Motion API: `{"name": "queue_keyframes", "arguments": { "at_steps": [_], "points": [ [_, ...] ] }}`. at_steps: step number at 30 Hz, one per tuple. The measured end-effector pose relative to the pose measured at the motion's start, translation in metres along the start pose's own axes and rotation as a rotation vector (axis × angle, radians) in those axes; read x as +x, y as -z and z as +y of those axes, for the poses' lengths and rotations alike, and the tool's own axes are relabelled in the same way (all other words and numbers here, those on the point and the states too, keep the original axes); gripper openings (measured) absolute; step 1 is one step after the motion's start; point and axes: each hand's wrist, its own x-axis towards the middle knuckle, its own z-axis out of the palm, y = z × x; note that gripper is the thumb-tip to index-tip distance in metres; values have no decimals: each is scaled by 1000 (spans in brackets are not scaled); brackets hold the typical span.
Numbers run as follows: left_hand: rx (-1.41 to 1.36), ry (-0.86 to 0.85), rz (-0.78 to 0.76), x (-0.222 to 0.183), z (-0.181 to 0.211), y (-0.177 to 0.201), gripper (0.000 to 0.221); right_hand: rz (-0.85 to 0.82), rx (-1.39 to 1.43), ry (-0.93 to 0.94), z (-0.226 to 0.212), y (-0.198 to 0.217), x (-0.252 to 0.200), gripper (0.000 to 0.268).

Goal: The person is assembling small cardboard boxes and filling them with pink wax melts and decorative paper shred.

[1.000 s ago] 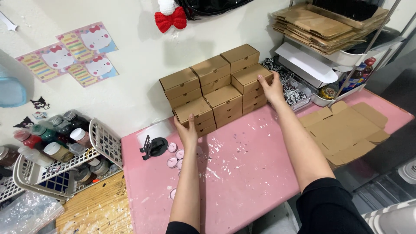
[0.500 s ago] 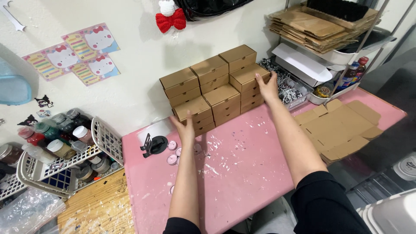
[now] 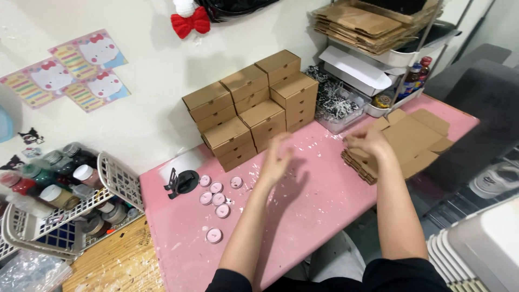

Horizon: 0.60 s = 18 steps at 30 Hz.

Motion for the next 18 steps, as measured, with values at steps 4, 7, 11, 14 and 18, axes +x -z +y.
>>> {"name": "queue_keyframes", "arguments": {
  "at_steps": [4,7,11,14,18],
  "points": [
    [142,-207,-182,12,-44,-77,40,-59,25,-239,21,-4,-29,48],
    [133,-181,-368,14,-42,-118,38,-17,-109,-205,6,3,-49,38],
    [232,-78,-365,12,-37,-154,41,-25,34,-148,33,0,-41,35],
    [285,-126,-307,11,-47,-173,45,-21,81,-134,44,2,-36,35],
    [296,-184,-230,3,-35,-181,52,-45,235,-235,70,-3,-22,36]
  ]
}}
